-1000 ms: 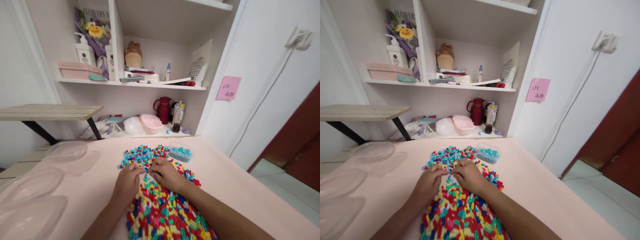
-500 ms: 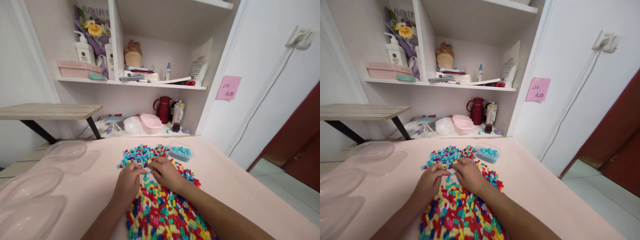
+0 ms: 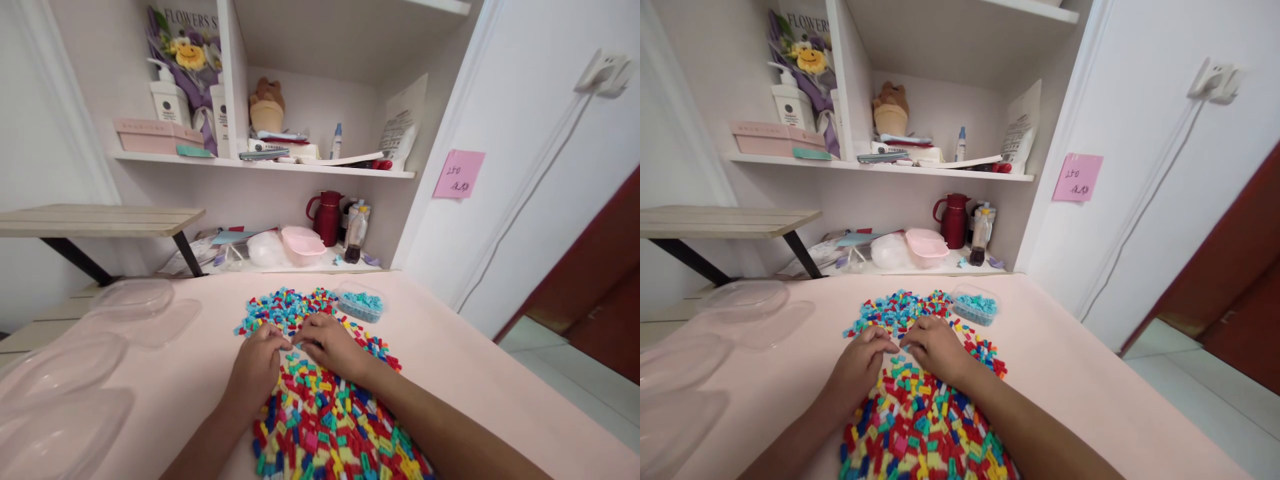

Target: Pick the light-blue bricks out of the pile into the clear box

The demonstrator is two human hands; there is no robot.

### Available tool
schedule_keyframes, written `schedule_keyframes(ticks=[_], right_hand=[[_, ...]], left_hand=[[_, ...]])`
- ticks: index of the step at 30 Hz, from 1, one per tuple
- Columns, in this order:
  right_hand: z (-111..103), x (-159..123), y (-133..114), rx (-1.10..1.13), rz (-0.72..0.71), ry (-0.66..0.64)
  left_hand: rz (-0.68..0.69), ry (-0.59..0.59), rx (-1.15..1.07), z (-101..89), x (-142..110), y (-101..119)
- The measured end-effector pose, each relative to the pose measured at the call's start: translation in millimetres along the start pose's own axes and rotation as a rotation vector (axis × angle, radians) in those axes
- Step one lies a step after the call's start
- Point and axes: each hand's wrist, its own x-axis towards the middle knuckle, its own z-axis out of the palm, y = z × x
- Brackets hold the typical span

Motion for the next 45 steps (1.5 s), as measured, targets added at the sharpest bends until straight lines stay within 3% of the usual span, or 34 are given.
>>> schedule_keyframes(ticks=[13, 17, 22, 25, 28, 31, 35, 37, 45], right_hand=[[-8.7, 4.2, -2.7, 0.002, 0.078, 0.023], [-31.8, 4.8, 19.5, -0.097, 0.113, 0.150], [-62.9, -3.8, 54.9, -0.233, 0.285, 0.404], [-66.2, -8.4, 64.2, -0.224, 0.346, 0.483], [-62.0, -6.4, 58.3, -0.156, 0.328, 0.499], [-54.0, 0.4, 38.9, -0.064, 0.254, 0.411], [-36.4, 6.3, 7.3, 0.120, 0.110, 0.064], [-26.2, 6.2, -3.3, 0.134, 0.051, -0.049], [-8.9, 1.4, -3.4, 0.113, -0.018, -0.056]], left_hand=[[0.021, 0.006, -0.028, -0.5, -0.6, -0.8], [0.018, 0.006, -0.032, -0.3, 0.0, -2.3], [0.016, 0.000, -0.041, -0.8, 0.1, -0.3], [0.003, 0.001, -0.037, -1.6, 0.2, 1.5], [0.000, 0.001, -0.040, -1.5, -0.3, 0.6], [0.014, 0.013, -0.060, -0.8, -1.0, -0.5], [0.005, 0.005, -0.057, -1.0, -1.3, 1.4], [0.001, 0.008, -0.060, -1.4, -1.6, 2.8], [-0.032, 0.026, -0.078, -3.7, -3.2, 7.3]])
